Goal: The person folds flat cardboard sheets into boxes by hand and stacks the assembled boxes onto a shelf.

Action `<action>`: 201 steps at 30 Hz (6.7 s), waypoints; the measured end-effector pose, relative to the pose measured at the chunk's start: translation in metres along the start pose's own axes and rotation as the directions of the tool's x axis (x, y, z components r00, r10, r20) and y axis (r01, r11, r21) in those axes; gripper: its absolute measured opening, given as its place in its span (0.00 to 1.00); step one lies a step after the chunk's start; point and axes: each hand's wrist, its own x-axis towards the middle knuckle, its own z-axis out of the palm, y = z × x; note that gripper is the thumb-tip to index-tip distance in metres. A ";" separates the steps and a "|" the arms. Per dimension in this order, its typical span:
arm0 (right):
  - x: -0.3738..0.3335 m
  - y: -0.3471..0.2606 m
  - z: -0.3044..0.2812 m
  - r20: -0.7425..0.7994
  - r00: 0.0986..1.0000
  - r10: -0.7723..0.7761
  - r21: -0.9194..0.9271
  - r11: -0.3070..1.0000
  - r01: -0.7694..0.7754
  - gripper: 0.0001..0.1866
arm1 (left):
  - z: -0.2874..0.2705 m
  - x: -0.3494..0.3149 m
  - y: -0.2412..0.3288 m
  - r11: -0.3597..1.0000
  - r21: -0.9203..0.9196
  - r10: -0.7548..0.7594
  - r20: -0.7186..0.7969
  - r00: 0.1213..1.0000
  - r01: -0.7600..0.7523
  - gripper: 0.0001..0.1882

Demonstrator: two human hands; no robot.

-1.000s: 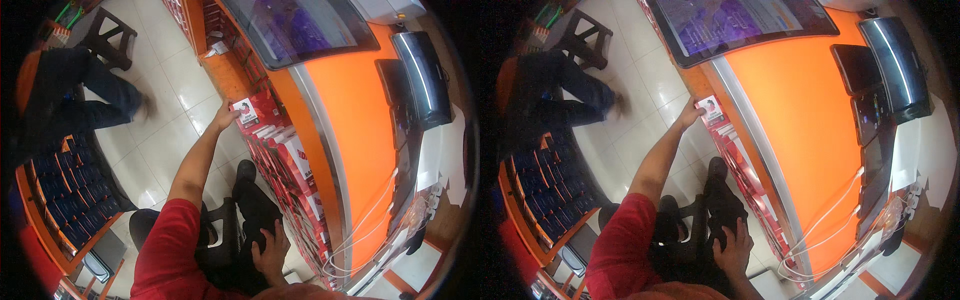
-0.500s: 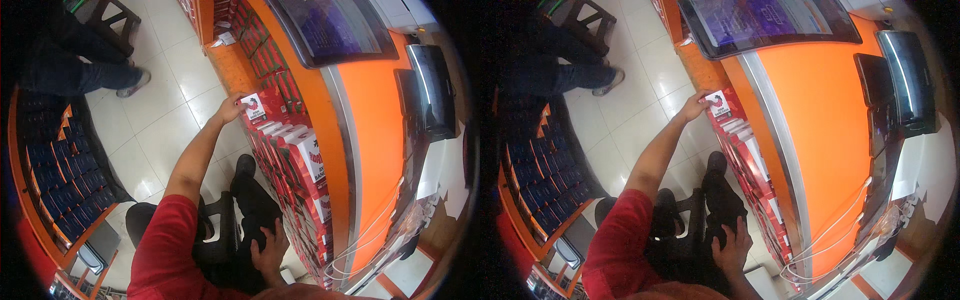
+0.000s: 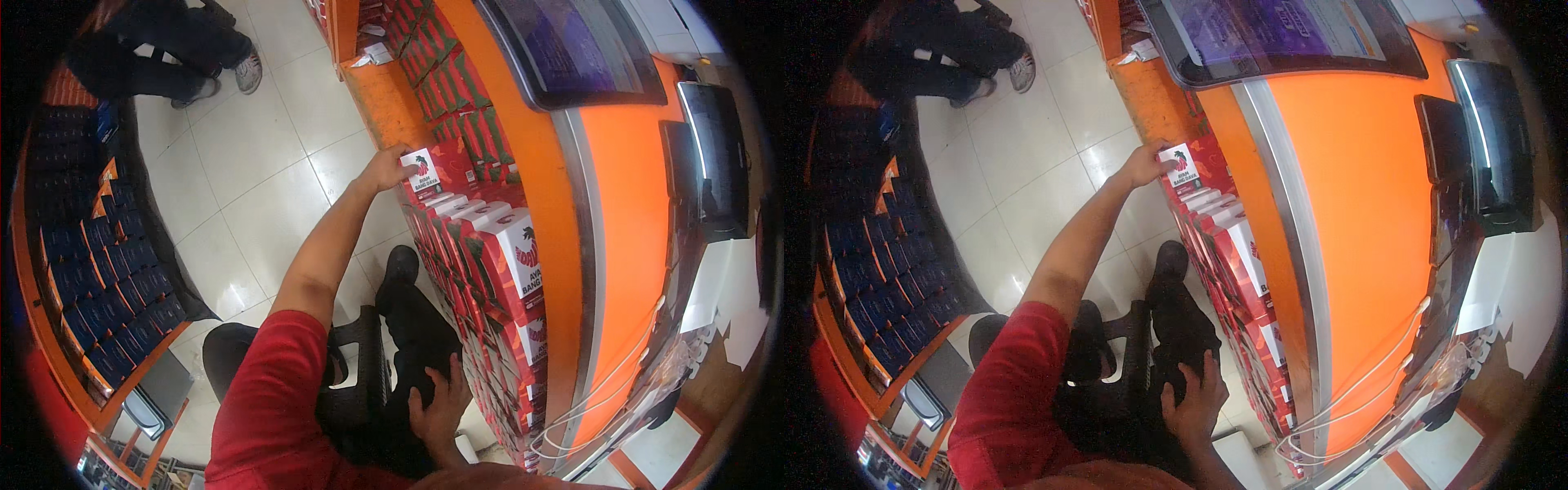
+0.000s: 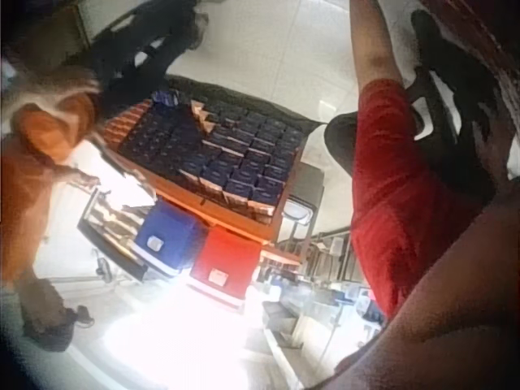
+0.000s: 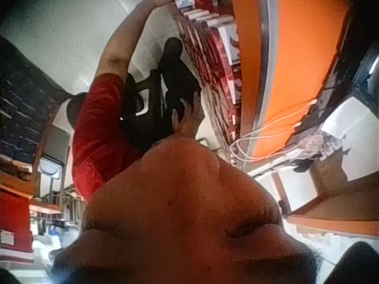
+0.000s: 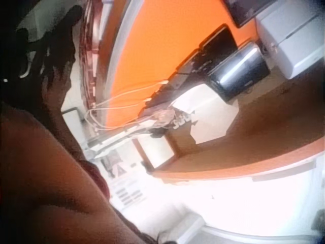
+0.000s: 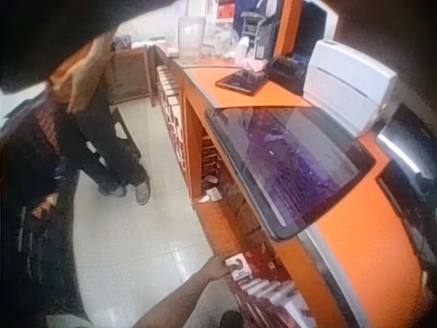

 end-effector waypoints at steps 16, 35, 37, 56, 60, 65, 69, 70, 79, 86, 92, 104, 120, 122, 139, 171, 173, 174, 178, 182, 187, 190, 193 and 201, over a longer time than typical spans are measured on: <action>-0.002 -0.004 -0.004 -0.022 1.000 0.017 0.022 1.000 -0.016 0.26 | -0.006 0.029 -0.009 0.962 -0.249 -0.072 0.152 0.986 0.109 0.29; -0.008 0.005 -0.008 -0.062 0.997 0.037 0.084 0.996 -0.032 0.25 | -0.002 0.023 0.006 0.993 -0.062 -0.095 0.087 0.992 0.101 0.27; -0.008 0.006 -0.009 -0.069 0.995 0.073 0.093 0.993 -0.066 0.25 | -0.004 0.029 -0.008 0.994 -0.081 -0.058 0.094 0.994 0.066 0.28; -0.053 0.003 -0.008 -0.269 0.963 -0.031 0.052 0.998 0.047 0.24 | 0.110 -0.354 -0.037 0.659 -0.598 -0.609 -0.067 0.790 0.457 0.29; -0.083 -0.026 -0.089 0.222 0.941 -0.254 0.153 0.963 0.224 0.17 | 0.100 -0.384 0.007 0.707 -0.566 -0.523 -0.014 0.852 0.424 0.29; -0.055 0.007 -0.301 -0.550 0.656 -0.517 -0.112 0.824 0.556 0.13 | 0.053 -0.414 0.083 0.870 -0.458 -0.273 -0.133 0.953 0.185 0.26; 0.042 0.112 -0.429 -0.980 0.196 -0.041 -0.070 0.987 -0.144 0.36 | 0.017 -0.464 0.129 0.884 -0.468 -0.114 -0.231 0.966 -0.007 0.24; 0.058 0.137 -0.439 -0.971 0.194 0.139 0.106 0.979 -0.172 0.36 | 0.010 -0.480 0.135 0.866 -0.498 -0.103 -0.283 0.954 -0.054 0.24; 0.017 0.049 -0.442 -0.960 0.003 -0.278 -0.276 0.955 0.107 0.08 | -0.019 -0.577 0.209 0.837 -0.461 0.055 -0.467 0.883 -0.296 0.14; -0.106 -0.121 -0.289 -0.828 0.282 -0.485 -0.247 0.766 0.593 0.07 | 0.001 -0.586 0.331 0.707 0.166 0.704 -0.256 0.663 -0.687 0.25; -0.139 -0.166 -0.185 -0.771 0.460 -0.441 0.149 0.577 0.803 0.10 | 0.015 -0.590 0.301 0.657 0.695 0.686 -0.390 0.615 -0.292 0.52; -0.134 -0.159 -0.124 -0.548 0.720 -0.426 0.659 0.311 0.685 0.19 | -0.011 -0.605 0.215 0.930 0.363 0.290 -0.610 0.738 -0.065 0.17; -0.160 -0.121 -0.085 -0.594 0.750 -0.291 0.801 -0.129 0.584 0.41 | -0.003 -0.597 0.267 0.352 -0.810 0.178 -0.433 0.884 -0.468 0.15; -0.148 -0.115 -0.086 -0.718 0.586 -0.375 0.534 0.244 0.810 0.35 | -0.001 -0.596 0.268 0.814 -0.421 0.170 -0.485 0.858 -0.399 0.17; -0.131 -0.088 -0.105 -0.503 0.494 -0.709 0.353 0.353 0.866 0.14 | -0.009 -0.589 0.261 0.453 -0.862 -0.025 -0.269 0.963 -0.229 0.13; -0.105 -0.050 -0.091 -0.299 0.770 -0.564 0.877 0.156 0.455 0.19 | -0.060 -0.626 0.310 0.837 0.369 0.220 0.448 0.867 -0.404 0.27; -0.100 -0.052 -0.087 -0.547 0.766 -0.338 0.780 0.127 0.613 0.17 | -0.058 -0.627 0.305 0.867 0.396 0.295 0.082 0.952 -0.302 0.36; -0.098 -0.053 -0.086 -0.572 0.791 -0.216 0.804 0.043 0.593 0.17 | -0.058 -0.627 0.303 0.861 0.421 0.280 0.075 0.957 -0.285 0.36; -0.104 -0.063 -0.091 -0.653 0.754 -0.063 0.748 0.097 0.656 0.14 | -0.055 -0.620 0.294 0.590 0.683 0.604 -0.019 0.797 -0.430 0.40; -0.122 -0.074 -0.105 -0.639 0.625 -0.449 0.543 0.312 0.779 0.18 | -0.056 -0.612 0.289 0.508 0.579 0.780 0.006 0.626 -0.638 0.26; -0.125 -0.086 -0.117 -0.671 0.481 -0.563 0.179 0.507 0.843 0.20 | -0.061 -0.615 0.290 0.450 0.575 0.823 0.030 0.567 -0.684 0.23; -0.125 -0.093 -0.114 -0.782 0.503 -0.368 0.248 0.558 0.792 0.18 | -0.062 -0.617 0.292 0.481 0.570 0.800 0.027 0.600 -0.666 0.25; -0.128 -0.096 -0.110 -0.789 0.565 -0.239 0.393 0.509 0.765 0.17 | -0.059 -0.618 0.293 0.514 0.538 0.797 -0.011 0.604 -0.668 0.26; -0.126 -0.098 -0.113 -0.811 0.524 -0.260 0.372 0.463 0.805 0.16 | -0.062 -0.615 0.300 0.547 0.490 0.788 -0.029 0.615 -0.678 0.27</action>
